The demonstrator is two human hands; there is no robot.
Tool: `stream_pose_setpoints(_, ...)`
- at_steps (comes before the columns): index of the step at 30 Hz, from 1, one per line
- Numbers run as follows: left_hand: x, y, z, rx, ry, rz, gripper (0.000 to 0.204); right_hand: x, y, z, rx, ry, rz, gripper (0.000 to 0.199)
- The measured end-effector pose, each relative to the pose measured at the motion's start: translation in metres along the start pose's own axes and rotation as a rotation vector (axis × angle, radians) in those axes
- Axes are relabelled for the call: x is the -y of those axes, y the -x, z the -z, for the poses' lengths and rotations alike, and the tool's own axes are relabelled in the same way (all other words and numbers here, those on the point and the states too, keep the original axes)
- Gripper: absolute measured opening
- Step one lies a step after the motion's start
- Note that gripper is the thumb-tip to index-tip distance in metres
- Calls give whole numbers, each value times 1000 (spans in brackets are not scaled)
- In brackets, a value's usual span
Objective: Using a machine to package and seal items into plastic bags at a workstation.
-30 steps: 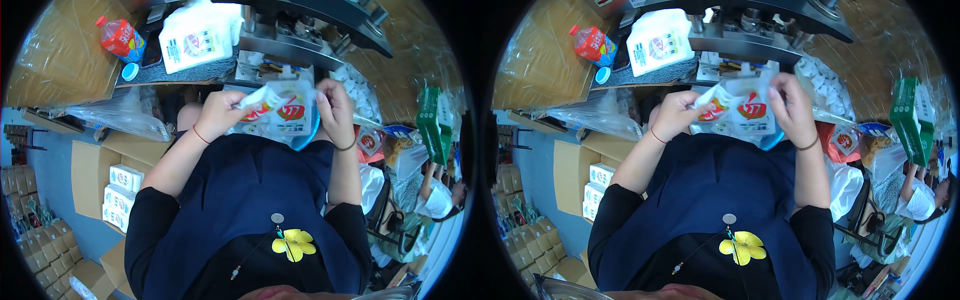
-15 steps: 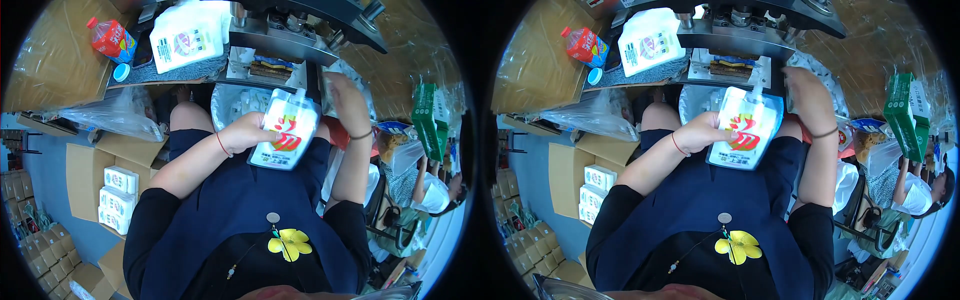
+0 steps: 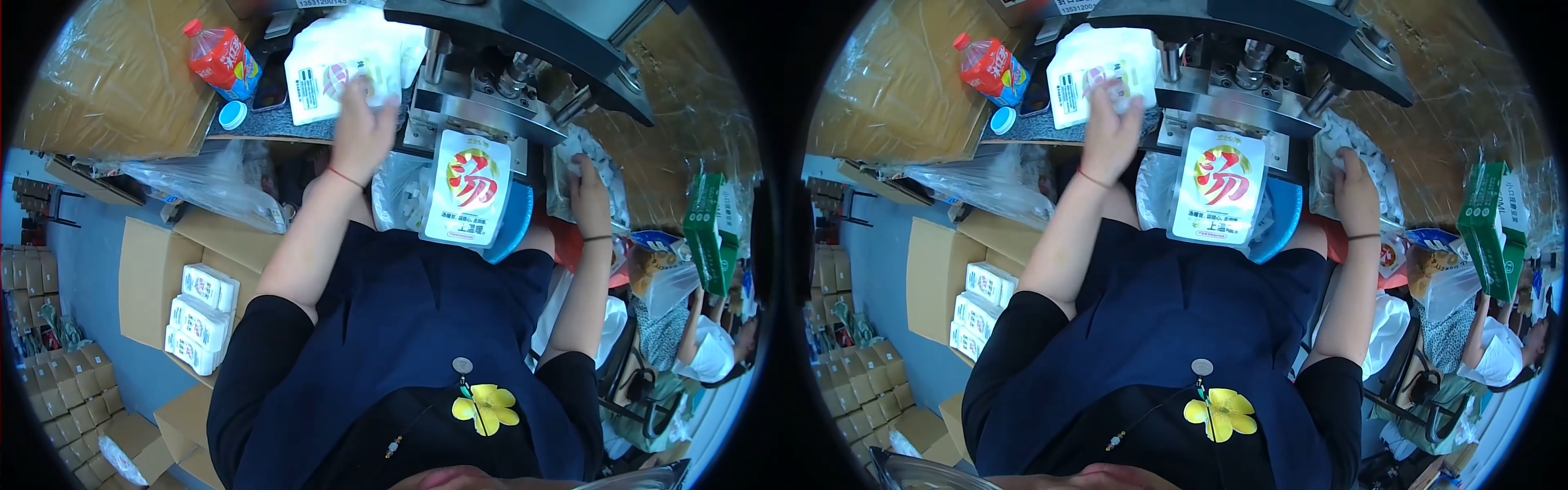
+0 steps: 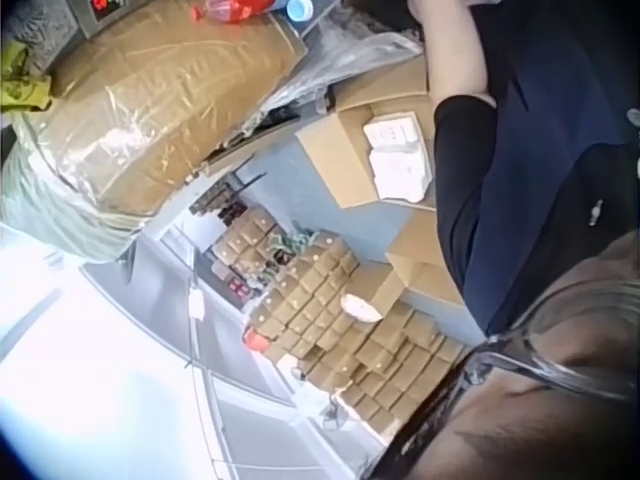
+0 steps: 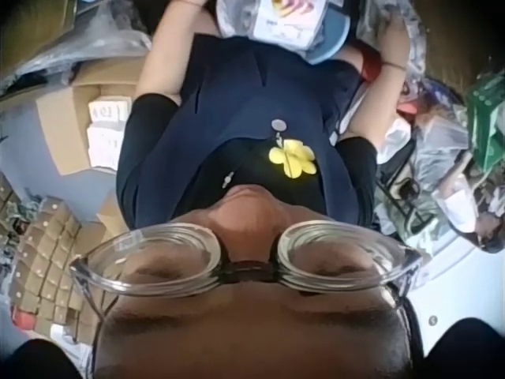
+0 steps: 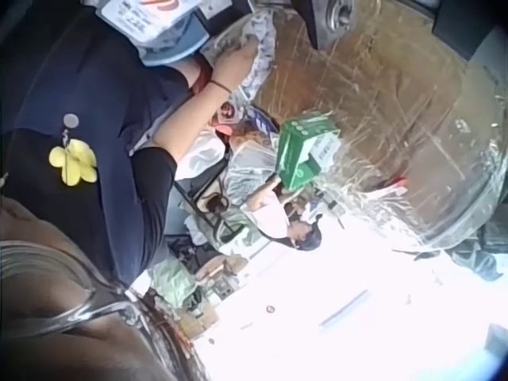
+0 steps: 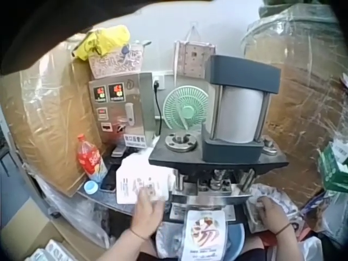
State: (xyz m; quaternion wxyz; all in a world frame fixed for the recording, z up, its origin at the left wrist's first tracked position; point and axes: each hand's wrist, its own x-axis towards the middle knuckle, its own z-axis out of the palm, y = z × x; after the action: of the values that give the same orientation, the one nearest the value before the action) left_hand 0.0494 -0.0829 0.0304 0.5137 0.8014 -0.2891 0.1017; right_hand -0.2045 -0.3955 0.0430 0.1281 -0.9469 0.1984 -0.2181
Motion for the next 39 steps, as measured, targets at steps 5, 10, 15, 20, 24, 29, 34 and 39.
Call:
stream_pose_setpoints(5, 36, 18, 32, 332, -722, -419, 74, 13, 12, 24, 1, -53, -79, 19)
stream_pose_setpoints(10, 38, 44, 48, 213, -364, -300, 35, 53, 18, 17, 37, -568, -54, 11)
stream_pose_setpoints(15, -17, 55, 40, 518, 358, 195, 20, 113, 7, 15, 168, -693, 186, 12)
stream_pose_setpoints(20, -54, 76, 11, 710, 452, 311, 22, 144, -9, 16, 43, -884, 158, 18)
stream_pose_setpoints(24, -58, 98, -10, 870, 822, 490, 29, 117, -7, 19, 183, -757, 117, 19)
stream_pose_setpoints(29, -73, 108, -26, 986, 895, 491, 31, 101, 2, 36, 198, -864, -9, 21)
stream_pose_setpoints(34, -74, 108, -31, 994, 929, 570, 33, 106, 1, 34, 177, -702, 53, 16)
stream_pose_setpoints(39, -77, 108, -32, 1077, 1070, 726, 34, 89, 2, 39, 406, -786, -18, 18)
